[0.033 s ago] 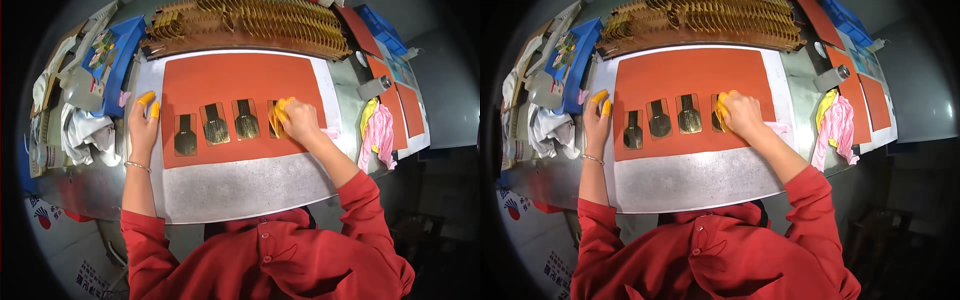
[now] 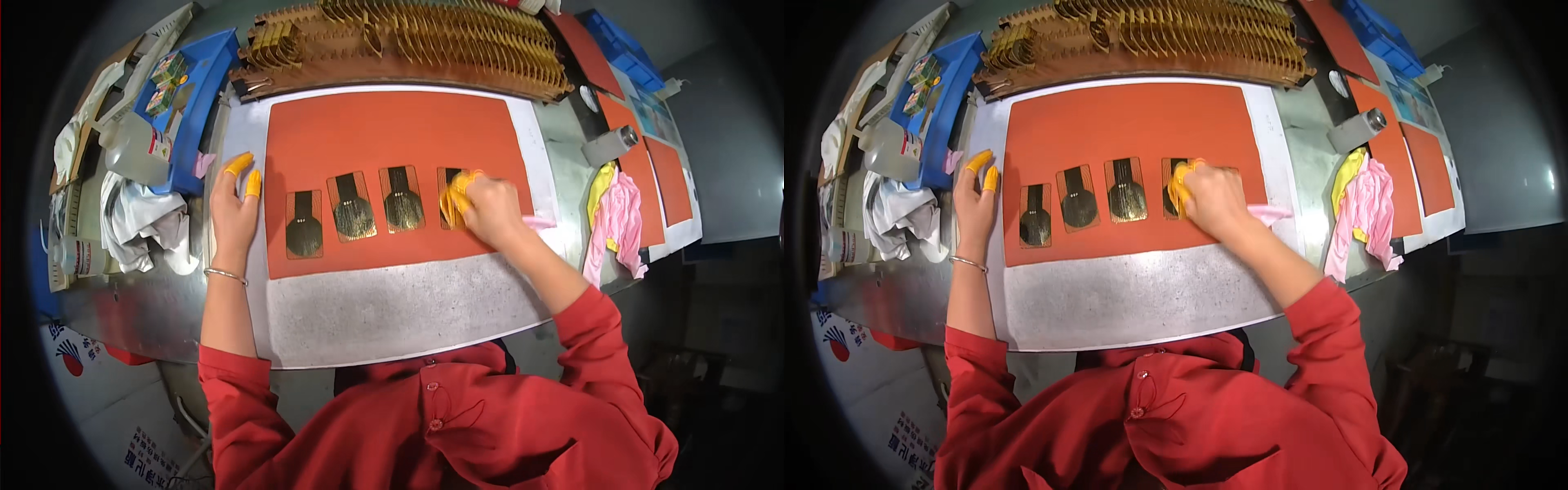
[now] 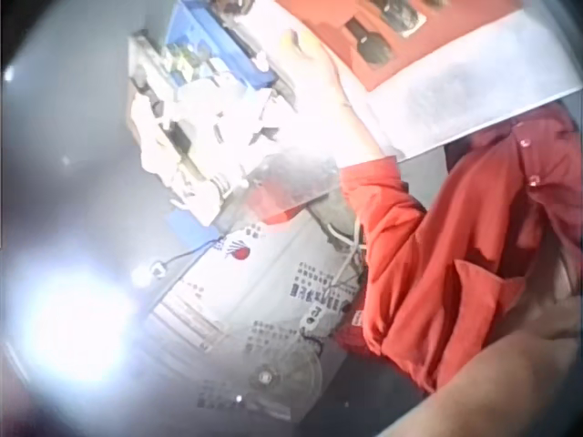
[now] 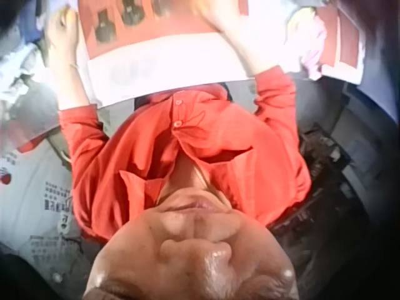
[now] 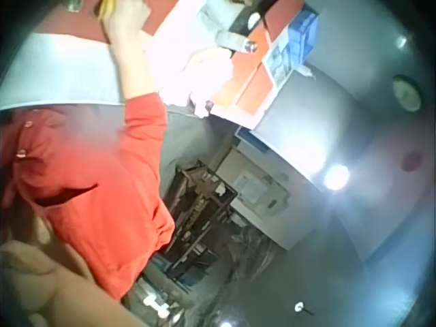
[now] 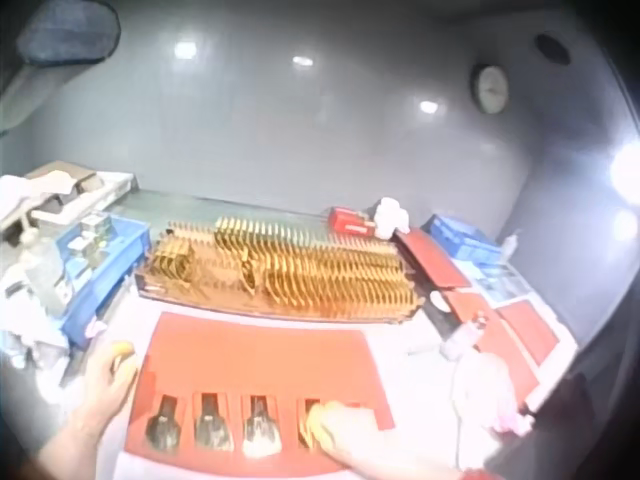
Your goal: The person wipes the surface of several dark, bottle-shaped decorative items arranged on a red mat using a yellow cloth. The person cleans each item individually, moving from one to the next, and occasionally wipes the surrounding mat area.
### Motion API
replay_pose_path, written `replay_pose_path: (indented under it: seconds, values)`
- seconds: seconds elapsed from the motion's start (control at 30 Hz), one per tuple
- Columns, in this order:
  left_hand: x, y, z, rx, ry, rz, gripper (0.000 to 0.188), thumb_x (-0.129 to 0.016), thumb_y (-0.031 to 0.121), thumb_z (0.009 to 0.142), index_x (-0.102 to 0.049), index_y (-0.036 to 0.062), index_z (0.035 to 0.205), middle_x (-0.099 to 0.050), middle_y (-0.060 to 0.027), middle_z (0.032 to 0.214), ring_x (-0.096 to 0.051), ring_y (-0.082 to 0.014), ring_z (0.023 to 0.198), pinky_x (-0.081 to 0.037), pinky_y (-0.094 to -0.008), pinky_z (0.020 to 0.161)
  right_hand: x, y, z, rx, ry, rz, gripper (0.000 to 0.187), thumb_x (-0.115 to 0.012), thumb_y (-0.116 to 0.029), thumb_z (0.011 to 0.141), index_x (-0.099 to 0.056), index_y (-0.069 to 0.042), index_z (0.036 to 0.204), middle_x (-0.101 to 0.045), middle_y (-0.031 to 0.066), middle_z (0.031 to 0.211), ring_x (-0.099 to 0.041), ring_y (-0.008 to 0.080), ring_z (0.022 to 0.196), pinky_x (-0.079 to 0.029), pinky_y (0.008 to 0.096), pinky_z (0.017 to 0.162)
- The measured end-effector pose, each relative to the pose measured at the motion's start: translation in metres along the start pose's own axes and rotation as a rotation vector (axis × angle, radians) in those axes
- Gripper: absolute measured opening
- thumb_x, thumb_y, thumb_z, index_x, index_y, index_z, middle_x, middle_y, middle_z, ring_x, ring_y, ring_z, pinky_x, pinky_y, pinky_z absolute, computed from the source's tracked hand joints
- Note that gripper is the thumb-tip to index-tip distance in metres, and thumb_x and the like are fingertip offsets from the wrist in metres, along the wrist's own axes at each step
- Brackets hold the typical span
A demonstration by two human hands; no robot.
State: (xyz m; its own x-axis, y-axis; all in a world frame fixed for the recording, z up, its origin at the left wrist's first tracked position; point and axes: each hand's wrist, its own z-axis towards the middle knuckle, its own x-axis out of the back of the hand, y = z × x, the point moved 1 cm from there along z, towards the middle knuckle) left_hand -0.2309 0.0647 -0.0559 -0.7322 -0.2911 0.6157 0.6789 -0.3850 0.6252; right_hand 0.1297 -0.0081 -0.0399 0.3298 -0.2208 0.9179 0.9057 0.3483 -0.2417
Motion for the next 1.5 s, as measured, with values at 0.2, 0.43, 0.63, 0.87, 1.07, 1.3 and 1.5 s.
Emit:
replay_pose_path:
  seconds: [0.2,0.43,0.63,0.87,1.07,1.3,1.5]
  values:
    - [-0.001,0.013,0.003,0.018,-0.045,0.004,0.025,-0.056,0.003,0.081,-0.059,-0.002,0.105,-0.06,-0.0151,0.108,-0.056,-0.0294,0.103,-0.042,-0.0332,0.091,-0.002,0.009,0.011,-0.033,-0.013,-0.104,0.006,-0.06,-0.01,0.074,-0.061,-0.005,0.078,-0.057,0.0144,0.067,-0.058,0.033,0.06,-0.047,0.0414,0.051]
    - [-0.001,0.007,0.003,-0.01,-0.038,0.004,0.025,-0.055,0.001,0.081,-0.059,-0.0026,0.105,-0.059,-0.0147,0.109,-0.056,-0.0288,0.104,-0.042,-0.0332,0.091,0.002,0.002,0.0,0.053,0.031,-0.016,0.005,-0.06,-0.011,0.077,-0.061,-0.007,0.078,-0.058,0.0124,0.067,-0.059,0.0305,0.06,-0.047,0.0402,0.054]
    - [0.002,0.0,0.002,-0.011,-0.021,-0.013,0.025,-0.055,0.001,0.08,-0.059,-0.0016,0.104,-0.059,-0.0146,0.109,-0.056,-0.0291,0.103,-0.042,-0.0333,0.091,0.006,0.003,-0.012,0.056,-0.076,0.031,0.005,-0.062,-0.011,0.075,-0.062,-0.006,0.078,-0.057,0.0127,0.067,-0.058,0.0305,0.06,-0.047,0.0402,0.053]
    - [-0.003,-0.001,0.002,-0.024,-0.003,0.028,0.026,-0.053,0.0,0.079,-0.06,-0.0004,0.104,-0.059,-0.0146,0.11,-0.056,-0.03,0.103,-0.042,-0.0335,0.09,0.017,-0.011,-0.013,0.062,-0.049,0.009,0.004,-0.063,-0.006,0.071,-0.062,-0.004,0.073,-0.057,0.0124,0.065,-0.057,0.0299,0.058,-0.046,0.0394,0.05]
    - [-0.002,0.003,0.003,-0.001,-0.025,0.017,0.026,-0.054,0.001,0.078,-0.06,-0.0002,0.104,-0.059,-0.014,0.11,-0.056,-0.0298,0.104,-0.042,-0.0336,0.09,0.014,-0.007,-0.018,0.073,-0.06,0.023,0.009,-0.065,-0.006,0.07,-0.064,-0.004,0.078,-0.057,0.0117,0.066,-0.058,0.0289,0.059,-0.047,0.038,0.05]
    - [-0.004,0.001,0.0,-0.006,-0.023,0.005,0.026,-0.054,0.001,0.079,-0.06,-0.001,0.105,-0.059,-0.0148,0.109,-0.056,-0.0293,0.103,-0.042,-0.0331,0.089,0.011,-0.009,-0.028,0.082,-0.064,0.026,0.008,-0.065,-0.006,0.07,-0.062,-0.005,0.077,-0.057,0.0107,0.064,-0.059,0.0283,0.059,-0.047,0.0377,0.051]
    - [0.001,0.003,0.0,0.002,-0.004,0.006,0.026,-0.054,0.001,0.08,-0.059,-0.0014,0.104,-0.06,-0.0146,0.108,-0.056,-0.03,0.102,-0.042,-0.0333,0.089,0.02,-0.017,-0.026,0.099,-0.09,0.061,0.006,-0.063,-0.007,0.072,-0.062,-0.004,0.078,-0.056,0.0118,0.064,-0.058,0.0302,0.058,-0.047,0.0381,0.051]
